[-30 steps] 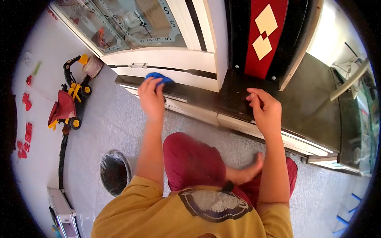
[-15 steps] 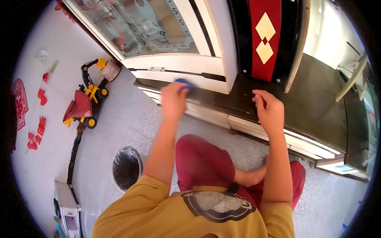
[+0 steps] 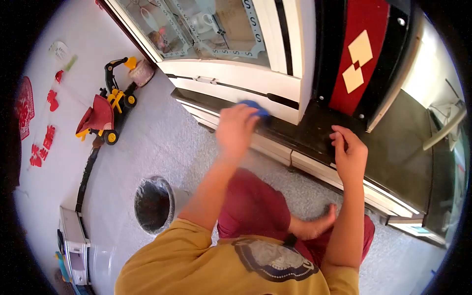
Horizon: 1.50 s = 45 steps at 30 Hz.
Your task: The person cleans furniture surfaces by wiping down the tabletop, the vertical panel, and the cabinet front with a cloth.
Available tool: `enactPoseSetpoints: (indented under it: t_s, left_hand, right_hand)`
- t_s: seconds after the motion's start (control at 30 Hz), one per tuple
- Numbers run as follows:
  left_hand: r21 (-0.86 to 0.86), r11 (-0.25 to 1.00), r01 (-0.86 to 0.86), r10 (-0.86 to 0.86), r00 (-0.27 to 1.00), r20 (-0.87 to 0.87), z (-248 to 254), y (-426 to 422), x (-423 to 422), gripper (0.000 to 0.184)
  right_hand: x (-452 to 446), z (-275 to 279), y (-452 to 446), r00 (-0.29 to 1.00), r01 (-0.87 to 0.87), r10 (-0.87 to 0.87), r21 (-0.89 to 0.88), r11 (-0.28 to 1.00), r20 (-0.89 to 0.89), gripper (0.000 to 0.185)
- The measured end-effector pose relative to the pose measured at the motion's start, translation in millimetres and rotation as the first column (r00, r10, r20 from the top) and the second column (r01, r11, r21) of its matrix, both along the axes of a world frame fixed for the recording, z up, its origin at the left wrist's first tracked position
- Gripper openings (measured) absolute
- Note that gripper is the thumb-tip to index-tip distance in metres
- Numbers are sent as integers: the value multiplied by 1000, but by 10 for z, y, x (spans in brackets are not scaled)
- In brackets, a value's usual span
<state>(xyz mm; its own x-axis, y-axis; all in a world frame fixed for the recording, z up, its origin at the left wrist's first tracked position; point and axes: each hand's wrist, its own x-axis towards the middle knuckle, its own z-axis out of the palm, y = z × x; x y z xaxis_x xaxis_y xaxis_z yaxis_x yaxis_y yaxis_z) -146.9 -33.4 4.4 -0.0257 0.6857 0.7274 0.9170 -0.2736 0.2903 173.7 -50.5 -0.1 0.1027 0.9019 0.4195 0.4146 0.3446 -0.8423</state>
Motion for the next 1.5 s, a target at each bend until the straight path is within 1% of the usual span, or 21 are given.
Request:
enactPoseSetpoints:
  t_s: [0.07,0.13,0.2,0.23,0.3,0.43,0.53,0.63,0.7,0.73,0.77,0.83,0.87,1.0,1.03,1.07,1.13,1.2,1.3,1.33,1.5]
  left_hand:
    - [50,997,-64,67,995,-77,4,147,-485,24]
    - [-27,982,-185,184,983,-24,-19,347,-943,22]
    - [35,978,-206,207,978,-25,-79,624,-1473,18]
    - [12,968,-250,250,968,-18,-83,737,-1698,16]
    - [29,911,-412,413,907,-85,-132,950,-2096,20]
    - [-185,756,-628,619,777,-112,-86,1271,-2694,18]
    - [-296,693,-657,672,738,-64,39,1355,-2854,24]
    - [-297,691,-659,646,748,-155,12,1370,-2973,22]
    - [-258,721,-643,597,766,-240,-90,1364,-2980,25]
    - [-370,733,-570,563,815,-141,37,1244,-2749,24]
    - [-372,780,-503,505,857,-99,42,1182,-2593,21]
    - [-194,858,-476,432,872,-229,126,898,-2109,21]
    - [-209,894,-396,361,914,-184,99,835,-1951,22]
    - [-39,995,-89,81,983,-167,26,442,-1135,20]
    - [-111,991,-69,54,990,-130,178,273,-810,20]
    - [-35,999,-7,2,989,-147,111,211,-635,21]
    - [-106,992,65,-79,988,-135,132,80,-218,21]
    - [-154,983,102,-119,987,-104,189,-103,218,25]
    - [-137,985,102,-116,988,-101,285,-311,583,34]
    - [-82,991,110,-116,990,-81,257,-317,581,39]
    - [-70,985,158,-157,987,24,142,-204,333,35]
  right_hand:
    - [14,-1,-10,1000,-9,9,-3,1000,20,22]
    - [0,13,-17,999,9,-8,-11,1000,44,22]
    - [-7,1,-8,998,17,-17,-10,1000,58,23]
    - [-10,-3,-2,998,16,-16,-12,1000,58,23]
    - [-18,4,2,998,19,-18,-17,1000,56,22]
    - [-29,7,23,995,36,-33,-27,999,98,21]
    - [-48,-2,59,996,31,-29,-12,999,83,21]
    - [-61,20,64,989,69,-63,-39,997,133,20]
    - [-61,10,69,987,63,-64,14,998,145,19]
    - [-72,1,68,988,62,-65,23,998,139,19]
    - [-81,4,60,989,60,-64,32,998,133,19]
    - [-96,20,38,991,64,-64,2,998,117,19]
    - [-98,4,42,991,64,-64,2,998,118,19]
    - [-122,90,-36,990,60,-61,10,998,129,19]
    - [-119,91,-39,988,64,-65,13,998,138,19]
    - [-99,43,-15,992,49,-52,31,998,116,19]
    - [-95,1,-2,993,51,-56,44,998,102,19]
    - [-82,37,-13,992,54,-57,34,998,108,19]
    - [-64,0,6,995,49,-51,31,998,84,19]
    - [-60,1,8,994,54,-57,26,998,94,19]
    - [-69,46,-18,987,65,-67,18,998,144,21]
